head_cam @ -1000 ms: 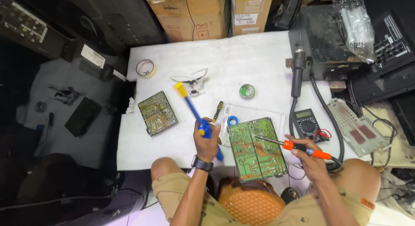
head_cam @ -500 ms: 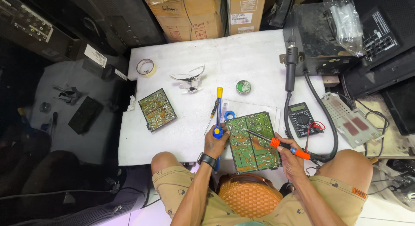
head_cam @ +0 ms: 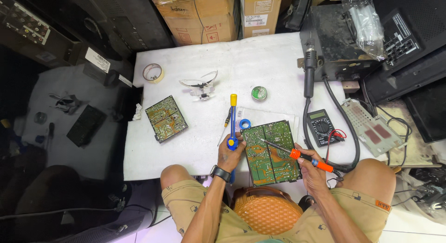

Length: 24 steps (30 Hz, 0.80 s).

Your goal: The person sits on the floor and uses a soldering iron and a desoldering pump to work on a green circuit board. They repeatedly apply the soldering iron to various points on the board and use the pump to remove solder.

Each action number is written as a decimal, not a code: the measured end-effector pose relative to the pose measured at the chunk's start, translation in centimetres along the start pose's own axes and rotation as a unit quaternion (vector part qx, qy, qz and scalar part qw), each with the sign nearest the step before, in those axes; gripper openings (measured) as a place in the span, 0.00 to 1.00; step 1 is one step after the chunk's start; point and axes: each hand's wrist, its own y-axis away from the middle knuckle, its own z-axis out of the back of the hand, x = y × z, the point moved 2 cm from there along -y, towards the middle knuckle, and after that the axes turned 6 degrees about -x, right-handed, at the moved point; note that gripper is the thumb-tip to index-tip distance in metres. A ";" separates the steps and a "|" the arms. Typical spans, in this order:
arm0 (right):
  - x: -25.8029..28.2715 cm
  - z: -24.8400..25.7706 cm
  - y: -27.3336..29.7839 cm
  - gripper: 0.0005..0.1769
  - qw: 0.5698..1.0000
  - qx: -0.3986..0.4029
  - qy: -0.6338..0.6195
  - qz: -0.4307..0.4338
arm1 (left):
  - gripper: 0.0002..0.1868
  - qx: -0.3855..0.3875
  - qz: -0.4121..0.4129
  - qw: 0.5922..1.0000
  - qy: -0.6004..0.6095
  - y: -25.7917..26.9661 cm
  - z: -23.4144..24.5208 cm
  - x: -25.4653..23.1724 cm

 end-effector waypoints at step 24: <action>9.9 -6.5 -2.2 0.20 0.992 -0.026 0.045 0.117 | 0.12 0.280 -0.250 0.801 -0.466 5.8 -1.1 -7.7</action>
